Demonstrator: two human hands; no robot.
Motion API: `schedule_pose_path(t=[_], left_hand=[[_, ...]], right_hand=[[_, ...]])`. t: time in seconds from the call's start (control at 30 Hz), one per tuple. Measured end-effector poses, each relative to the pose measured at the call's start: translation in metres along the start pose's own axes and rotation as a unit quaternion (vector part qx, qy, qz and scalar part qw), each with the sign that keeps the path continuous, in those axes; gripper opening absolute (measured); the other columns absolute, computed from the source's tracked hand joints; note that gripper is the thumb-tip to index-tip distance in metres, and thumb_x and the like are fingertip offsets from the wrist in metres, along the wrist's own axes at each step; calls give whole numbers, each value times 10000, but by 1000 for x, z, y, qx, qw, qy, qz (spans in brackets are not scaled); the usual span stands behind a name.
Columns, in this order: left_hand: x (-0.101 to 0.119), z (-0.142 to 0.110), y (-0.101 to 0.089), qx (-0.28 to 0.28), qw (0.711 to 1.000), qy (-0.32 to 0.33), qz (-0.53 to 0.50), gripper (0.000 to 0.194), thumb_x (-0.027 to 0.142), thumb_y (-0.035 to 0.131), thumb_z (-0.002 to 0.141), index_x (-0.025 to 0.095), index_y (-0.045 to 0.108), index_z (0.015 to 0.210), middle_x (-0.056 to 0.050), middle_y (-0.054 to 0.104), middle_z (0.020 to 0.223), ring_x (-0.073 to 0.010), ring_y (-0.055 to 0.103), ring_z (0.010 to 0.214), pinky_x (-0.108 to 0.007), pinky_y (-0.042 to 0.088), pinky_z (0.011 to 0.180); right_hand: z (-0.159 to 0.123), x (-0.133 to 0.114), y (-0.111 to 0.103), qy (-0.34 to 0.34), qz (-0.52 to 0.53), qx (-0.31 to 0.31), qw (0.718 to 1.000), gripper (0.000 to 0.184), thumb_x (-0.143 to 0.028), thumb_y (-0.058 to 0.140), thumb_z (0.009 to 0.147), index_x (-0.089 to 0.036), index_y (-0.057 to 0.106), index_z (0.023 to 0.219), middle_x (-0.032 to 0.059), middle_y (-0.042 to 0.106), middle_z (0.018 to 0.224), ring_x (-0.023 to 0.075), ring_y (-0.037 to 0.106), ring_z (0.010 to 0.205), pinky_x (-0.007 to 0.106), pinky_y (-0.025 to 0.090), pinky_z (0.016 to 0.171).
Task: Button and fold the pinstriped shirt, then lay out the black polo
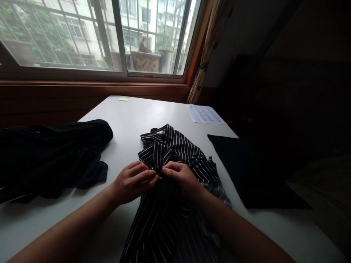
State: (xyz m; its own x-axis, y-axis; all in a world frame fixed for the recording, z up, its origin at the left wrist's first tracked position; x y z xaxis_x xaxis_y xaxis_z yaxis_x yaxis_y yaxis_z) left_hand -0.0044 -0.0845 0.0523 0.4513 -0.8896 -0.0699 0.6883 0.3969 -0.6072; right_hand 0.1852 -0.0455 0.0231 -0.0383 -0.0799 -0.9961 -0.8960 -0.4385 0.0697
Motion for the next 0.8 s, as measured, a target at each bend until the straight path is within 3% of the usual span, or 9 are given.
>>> schedule_pose_path(t=[0.17,0.37,0.63,0.8], left_hand=[[0,-4,1,-7,1000,13,6,209,46,705,834,149,674,1014,-40,719,896,-149,605,738,-320,513,653],[-5,-10,4,-54,998,-3,20,370,59,641,891,165,616,1245,-53,717,978,-165,608,792,-344,519,702],[-3,-4,0,-23,1000,-4,14,238,65,671,874,173,666,1086,-38,725,930,-148,615,745,-313,509,653],[1,1,-1,10,1000,-23,-11,197,57,718,834,174,673,986,-18,731,877,-120,598,670,-292,503,627]], right_hand=[[-2,-7,0,-33,-72,12,997,188,-371,738,822,-184,752,818,9,670,809,169,595,810,295,438,772],[-2,-6,-1,-45,-73,25,996,209,-396,738,821,-186,739,819,0,656,804,165,586,801,285,434,755],[-2,-4,-3,-39,-25,42,998,214,-400,722,831,-188,703,803,-10,626,761,142,544,715,276,418,686],[-5,-13,-6,-97,-118,96,984,190,-375,693,855,-200,690,783,-2,620,770,156,553,732,283,427,690]])
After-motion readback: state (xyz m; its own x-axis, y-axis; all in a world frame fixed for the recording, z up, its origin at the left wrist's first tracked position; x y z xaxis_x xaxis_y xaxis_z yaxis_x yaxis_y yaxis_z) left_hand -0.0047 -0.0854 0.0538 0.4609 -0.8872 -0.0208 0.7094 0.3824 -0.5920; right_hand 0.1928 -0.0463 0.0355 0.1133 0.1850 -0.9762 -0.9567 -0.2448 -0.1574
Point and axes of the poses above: each hand's wrist, its own z-axis towards the middle knuckle, its own y-axis out of the palm, x = y × z, the point moved 3 cm from there along z, towards the middle knuckle
